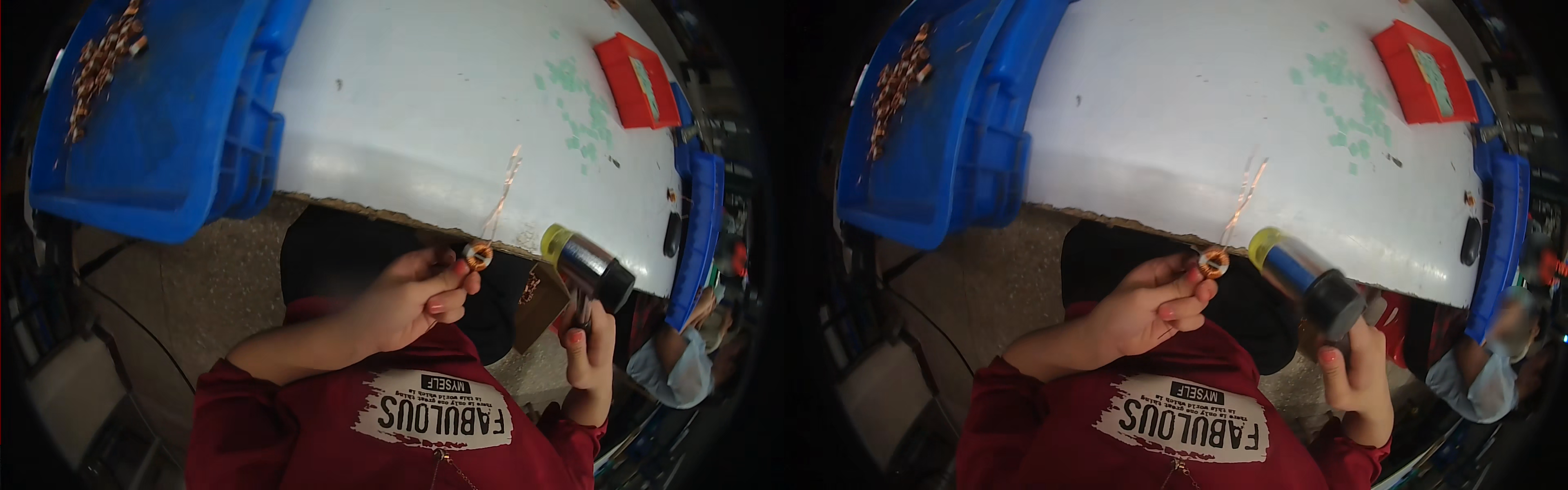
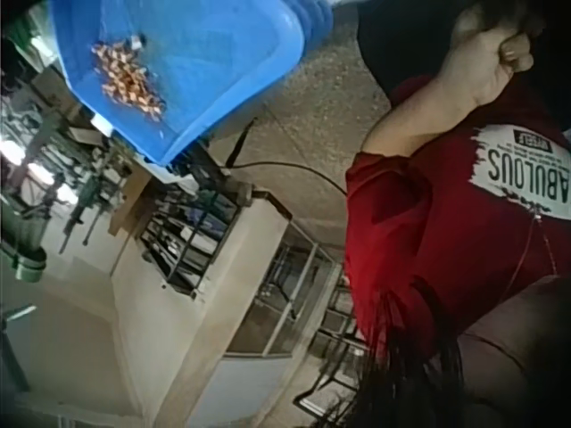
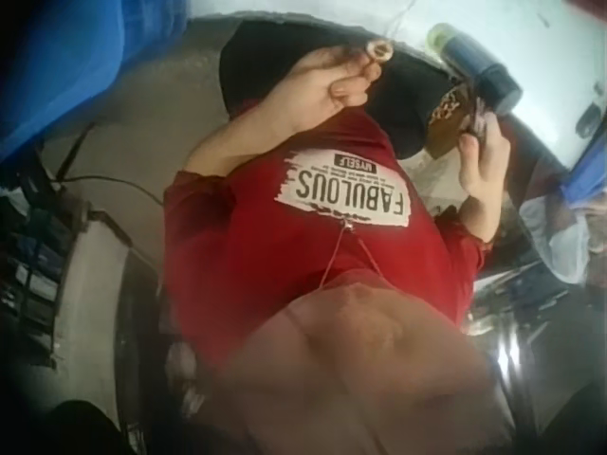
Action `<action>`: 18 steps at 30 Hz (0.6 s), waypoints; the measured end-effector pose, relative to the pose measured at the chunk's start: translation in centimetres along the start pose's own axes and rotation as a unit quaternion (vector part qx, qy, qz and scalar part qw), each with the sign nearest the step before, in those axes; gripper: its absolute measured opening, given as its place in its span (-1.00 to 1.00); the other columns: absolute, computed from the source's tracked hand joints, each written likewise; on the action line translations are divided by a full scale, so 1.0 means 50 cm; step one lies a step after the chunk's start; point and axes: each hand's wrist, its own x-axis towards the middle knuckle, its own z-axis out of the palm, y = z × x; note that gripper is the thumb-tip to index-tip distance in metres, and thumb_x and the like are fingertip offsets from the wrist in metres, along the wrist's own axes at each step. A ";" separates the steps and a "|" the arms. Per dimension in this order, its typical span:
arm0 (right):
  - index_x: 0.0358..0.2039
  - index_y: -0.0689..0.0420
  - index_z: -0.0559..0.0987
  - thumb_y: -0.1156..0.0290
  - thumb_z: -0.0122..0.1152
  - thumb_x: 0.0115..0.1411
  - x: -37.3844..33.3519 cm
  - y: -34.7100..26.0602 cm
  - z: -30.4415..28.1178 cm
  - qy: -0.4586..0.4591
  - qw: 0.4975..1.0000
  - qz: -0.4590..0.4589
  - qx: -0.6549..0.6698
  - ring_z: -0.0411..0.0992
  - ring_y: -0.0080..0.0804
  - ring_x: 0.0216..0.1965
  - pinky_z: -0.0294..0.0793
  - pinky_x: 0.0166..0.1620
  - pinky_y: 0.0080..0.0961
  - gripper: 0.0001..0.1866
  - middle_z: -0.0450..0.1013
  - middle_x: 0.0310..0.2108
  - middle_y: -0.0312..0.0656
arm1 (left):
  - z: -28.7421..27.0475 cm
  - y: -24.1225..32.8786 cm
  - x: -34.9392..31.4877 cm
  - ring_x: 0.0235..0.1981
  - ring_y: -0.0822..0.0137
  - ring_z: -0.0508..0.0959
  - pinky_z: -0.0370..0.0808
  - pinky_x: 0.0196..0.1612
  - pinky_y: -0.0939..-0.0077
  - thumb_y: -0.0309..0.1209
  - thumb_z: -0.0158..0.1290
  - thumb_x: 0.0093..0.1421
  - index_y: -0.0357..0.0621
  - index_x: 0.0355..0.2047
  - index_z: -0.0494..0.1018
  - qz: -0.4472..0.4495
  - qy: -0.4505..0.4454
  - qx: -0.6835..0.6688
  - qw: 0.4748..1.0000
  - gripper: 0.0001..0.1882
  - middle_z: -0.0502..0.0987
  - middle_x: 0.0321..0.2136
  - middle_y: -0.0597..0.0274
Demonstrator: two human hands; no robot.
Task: Assemble small copper coils by threading wire through them and securing parts using a mallet.
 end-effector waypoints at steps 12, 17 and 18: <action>-0.43 0.22 0.37 0.25 -0.05 0.22 0.042 -0.014 -0.011 -0.093 0.968 0.004 -0.233 0.12 -0.38 -0.70 0.17 -0.55 -0.54 -0.74 0.26 -0.68 -0.26 | 0.031 0.001 0.036 -0.65 0.64 0.23 0.12 -0.58 0.80 -0.49 -0.08 0.31 -0.28 -0.19 0.40 0.047 0.063 0.000 0.997 -0.86 0.52 -0.40 0.15; -0.45 0.21 0.36 0.06 -0.19 0.29 0.034 0.023 -0.041 -0.052 0.982 -0.049 -0.177 0.04 -0.52 -0.69 0.05 -0.58 -0.57 -0.57 0.19 -0.71 -0.32 | 0.035 -0.007 0.051 -0.67 0.64 0.21 0.09 -0.64 0.84 -0.51 -0.05 0.28 -0.28 -0.33 0.44 0.070 0.063 -0.010 0.995 -0.90 0.52 -0.46 0.16; -0.45 0.21 0.36 0.06 -0.19 0.29 0.036 0.025 -0.038 -0.055 0.982 -0.050 -0.175 0.04 -0.52 -0.69 0.05 -0.58 -0.57 -0.57 0.19 -0.71 -0.32 | 0.034 -0.005 0.048 -0.67 0.64 0.21 0.09 -0.64 0.84 -0.51 -0.05 0.28 -0.28 -0.33 0.44 0.073 0.066 -0.011 0.995 -0.90 0.52 -0.46 0.16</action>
